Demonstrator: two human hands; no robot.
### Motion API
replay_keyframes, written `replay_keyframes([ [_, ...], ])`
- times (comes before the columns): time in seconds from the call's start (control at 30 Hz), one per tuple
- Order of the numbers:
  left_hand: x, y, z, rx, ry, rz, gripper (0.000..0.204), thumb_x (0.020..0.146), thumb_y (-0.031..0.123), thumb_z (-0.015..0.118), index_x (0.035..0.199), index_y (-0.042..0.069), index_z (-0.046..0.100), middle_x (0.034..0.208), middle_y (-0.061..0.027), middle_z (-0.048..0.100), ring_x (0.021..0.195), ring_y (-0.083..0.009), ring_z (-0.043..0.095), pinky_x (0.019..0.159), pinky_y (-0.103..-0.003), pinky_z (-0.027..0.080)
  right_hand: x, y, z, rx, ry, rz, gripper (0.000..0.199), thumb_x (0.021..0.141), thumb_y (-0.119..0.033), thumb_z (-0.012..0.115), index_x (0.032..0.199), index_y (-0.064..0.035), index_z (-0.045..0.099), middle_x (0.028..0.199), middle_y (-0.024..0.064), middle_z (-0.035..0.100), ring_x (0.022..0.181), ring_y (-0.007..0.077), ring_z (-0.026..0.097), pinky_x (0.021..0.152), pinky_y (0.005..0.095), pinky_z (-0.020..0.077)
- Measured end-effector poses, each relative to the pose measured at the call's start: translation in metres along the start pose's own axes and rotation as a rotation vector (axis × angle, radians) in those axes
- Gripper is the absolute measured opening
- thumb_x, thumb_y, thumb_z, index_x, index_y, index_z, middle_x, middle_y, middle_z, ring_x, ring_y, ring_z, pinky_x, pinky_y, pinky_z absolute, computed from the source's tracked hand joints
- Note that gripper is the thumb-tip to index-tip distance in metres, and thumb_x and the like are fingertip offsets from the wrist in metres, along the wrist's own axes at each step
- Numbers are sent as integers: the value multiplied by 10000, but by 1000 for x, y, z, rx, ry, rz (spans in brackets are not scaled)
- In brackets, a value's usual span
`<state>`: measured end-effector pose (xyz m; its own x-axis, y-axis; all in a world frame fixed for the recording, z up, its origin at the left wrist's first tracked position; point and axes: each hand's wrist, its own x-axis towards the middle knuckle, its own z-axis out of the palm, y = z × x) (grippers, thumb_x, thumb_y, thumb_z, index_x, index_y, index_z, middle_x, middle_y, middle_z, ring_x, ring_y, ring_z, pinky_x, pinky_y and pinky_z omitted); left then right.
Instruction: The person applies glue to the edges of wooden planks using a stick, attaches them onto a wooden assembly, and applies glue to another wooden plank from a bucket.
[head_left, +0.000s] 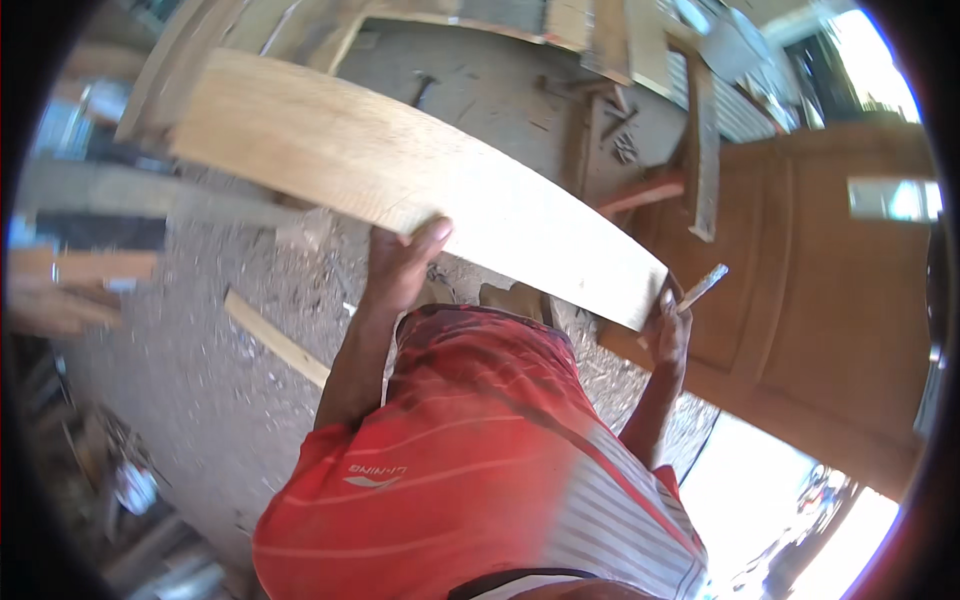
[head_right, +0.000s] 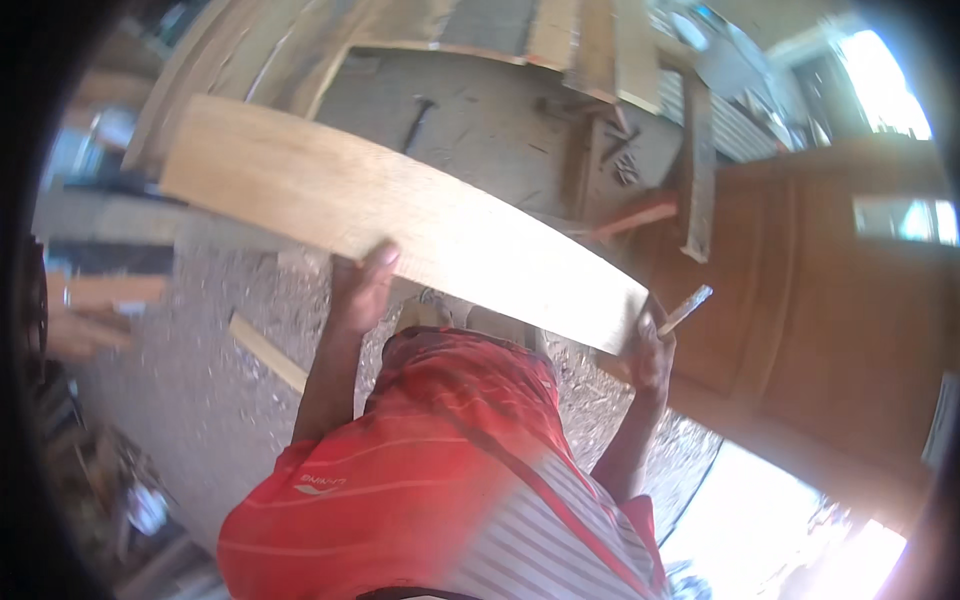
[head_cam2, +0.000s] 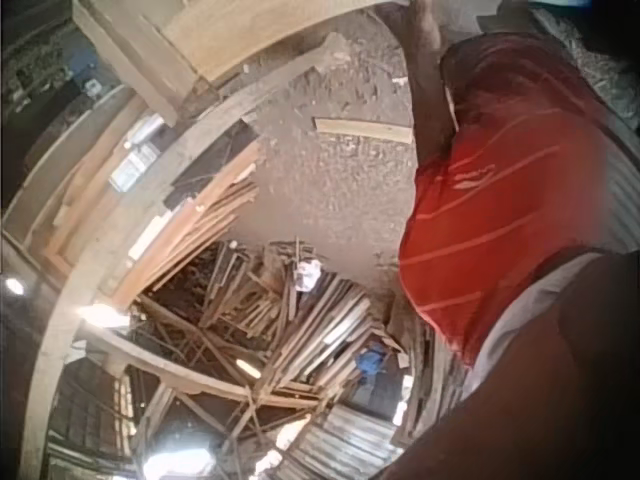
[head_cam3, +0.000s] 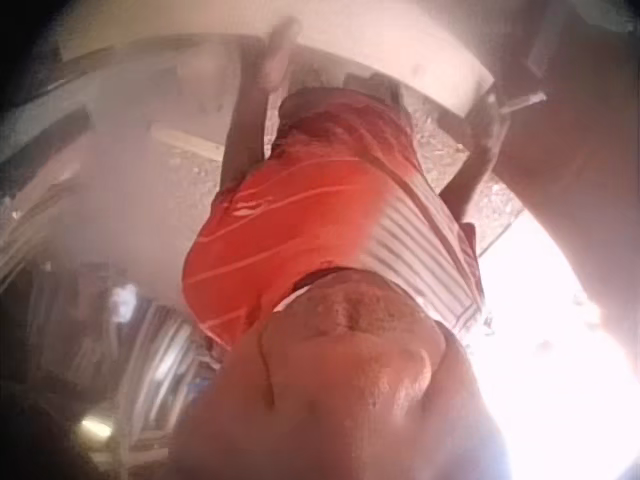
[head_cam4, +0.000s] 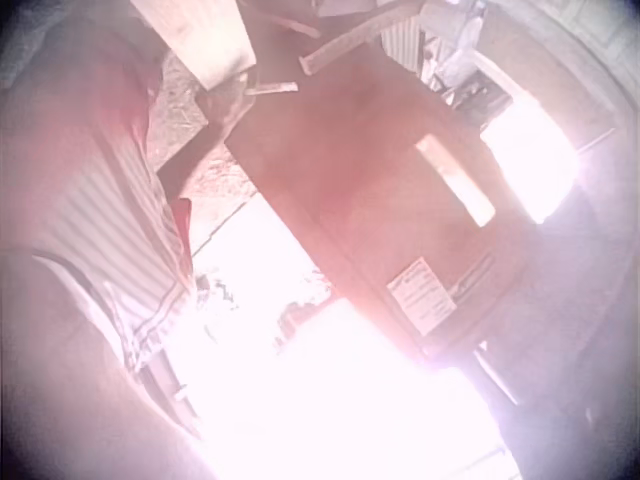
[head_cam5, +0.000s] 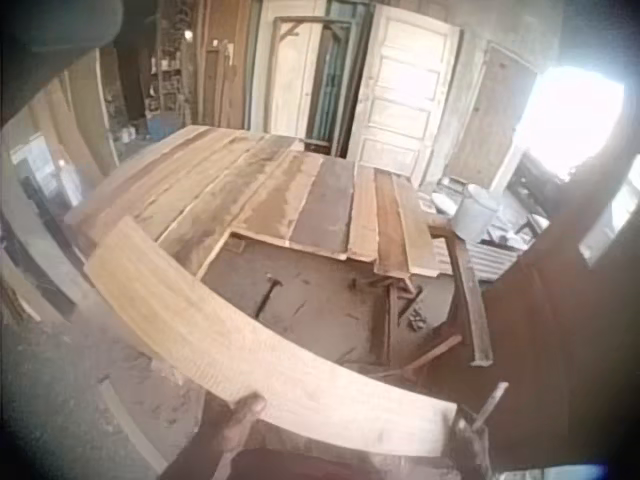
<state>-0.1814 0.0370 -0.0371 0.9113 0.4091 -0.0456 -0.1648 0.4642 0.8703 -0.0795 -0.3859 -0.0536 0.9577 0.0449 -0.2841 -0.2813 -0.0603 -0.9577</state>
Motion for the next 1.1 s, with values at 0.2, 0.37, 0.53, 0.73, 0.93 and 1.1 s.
replay_keyframes([
  [0.2, 63, 24, 21, 31, -229, 161, 643, 890, 117, 705, 1450, -9, 415, 1340, -88, 551, 1265, -192, 532, 1106, -386, 401, 17, -51, -1, -424, 481, -235, 608, 935, -449, 752, 1307, 22, 662, 1083, 56, 709, 957, 124, 616, 857, 293, 489],
  [0.37, 113, 0, 105, 47, -141, 155, 432, 966, 243, 683, 1268, -17, 515, 1126, -21, 535, 1060, -111, 498, 941, -318, 402, 51, -101, 45, -312, 147, -281, 512, 970, -407, 710, 1299, -16, 677, 1011, 29, 683, 870, 79, 578, 783, 246, 469],
  [0.53, 176, -55, 178, 79, -225, 95, 421, 1015, 412, 658, 1132, 12, 597, 979, 35, 554, 916, -50, 480, 858, -247, 410, 127, -82, 44, -241, -95, -276, 546, 991, -451, 651, 1292, 4, 666, 800, -47, 546, 721, 40, 464, 619, 242, 377],
  [0.73, 234, -105, 251, 11, -367, -53, 525, 1072, 399, 531, 1362, -38, 521, 1361, -112, 590, 1260, -163, 561, 1081, -351, 437, 187, -112, 4, -68, -140, -364, 655, 992, -499, 629, 1361, 42, 611, 986, 67, 718, 922, 141, 644, 849, 301, 501],
  [0.93, 264, -132, 300, -127, -477, -62, 678, 1058, 459, 532, 1521, -3, 353, 1373, -140, 566, 1316, -205, 515, 1126, -384, 409, 230, -123, -15, 53, -84, -339, 679, 943, -306, 760, 1408, 123, 512, 1321, 172, 643, 1207, 205, 599, 1050, 352, 460],
  [1.1, 253, -177, 313, 89, -742, -49, 956, 1051, 380, 559, 1607, 7, -123, 1643, -242, 250, 1476, -290, 364, 1188, -420, 346, 282, -134, -27, 113, 115, -438, 752, 914, -323, 797, 1442, 108, 479, 1152, 167, 724, 1047, 179, 674, 890, 293, 518],
])
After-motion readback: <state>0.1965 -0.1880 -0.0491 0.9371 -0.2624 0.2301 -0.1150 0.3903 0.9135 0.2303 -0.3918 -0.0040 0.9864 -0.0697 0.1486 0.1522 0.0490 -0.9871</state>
